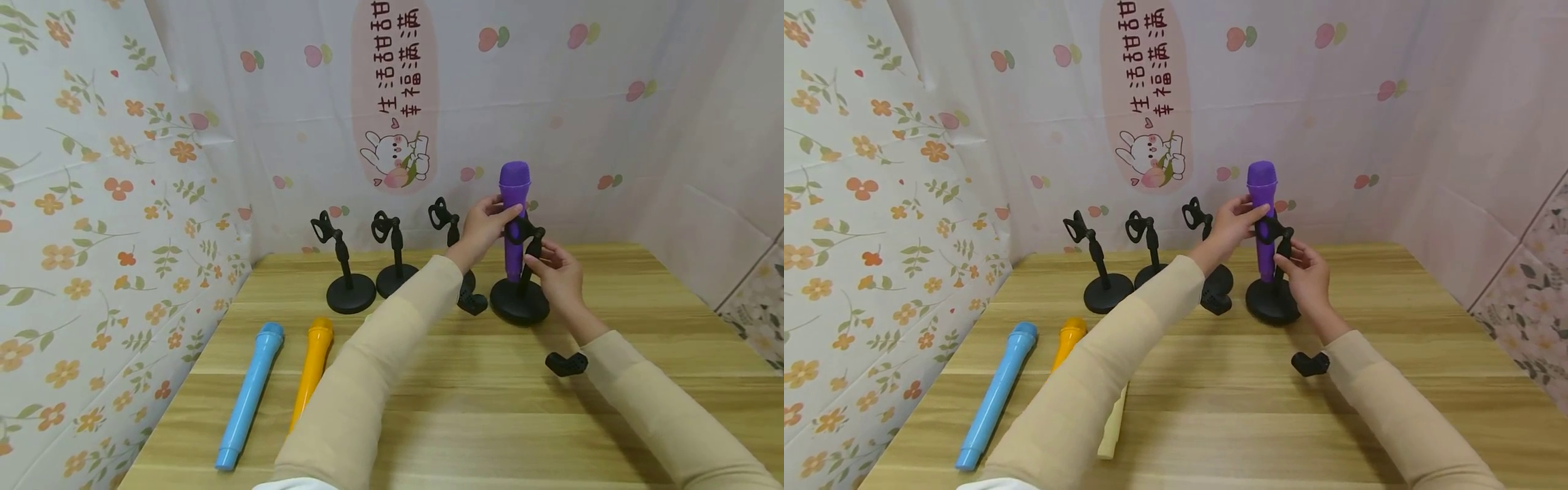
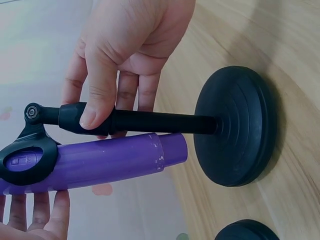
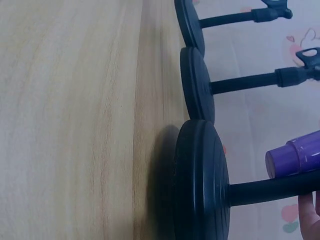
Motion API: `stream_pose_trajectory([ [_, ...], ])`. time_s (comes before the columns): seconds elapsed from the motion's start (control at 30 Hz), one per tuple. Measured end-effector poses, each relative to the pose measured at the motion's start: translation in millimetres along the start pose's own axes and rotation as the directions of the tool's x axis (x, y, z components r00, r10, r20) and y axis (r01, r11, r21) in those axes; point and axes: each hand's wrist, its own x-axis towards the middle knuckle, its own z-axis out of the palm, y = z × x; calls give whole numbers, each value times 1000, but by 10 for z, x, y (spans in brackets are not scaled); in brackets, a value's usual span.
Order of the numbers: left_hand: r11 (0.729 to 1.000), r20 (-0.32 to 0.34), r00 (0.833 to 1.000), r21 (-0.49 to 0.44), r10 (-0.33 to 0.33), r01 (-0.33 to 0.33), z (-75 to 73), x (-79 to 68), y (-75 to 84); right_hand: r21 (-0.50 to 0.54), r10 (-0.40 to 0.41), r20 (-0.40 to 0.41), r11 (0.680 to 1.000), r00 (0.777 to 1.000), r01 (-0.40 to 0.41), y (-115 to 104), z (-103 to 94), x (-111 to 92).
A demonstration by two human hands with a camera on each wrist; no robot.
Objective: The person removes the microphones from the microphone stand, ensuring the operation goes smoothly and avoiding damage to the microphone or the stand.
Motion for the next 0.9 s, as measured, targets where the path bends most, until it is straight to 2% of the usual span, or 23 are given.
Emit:
stream_pose_trajectory([
  [0.4,999,41,999,-50,2,0,-135,-111,76,76,-40,86,997,995,33,-76,6,-98],
  [0.63,1000,21,1000,-23,-17,17,-197,-184,106,35,-58,129,998,990,54,-112,10,-181],
  [0.9,999,44,998,-30,-37,38,-262,-314,150,26,-66,171,998,983,62,-143,-11,-282],
])
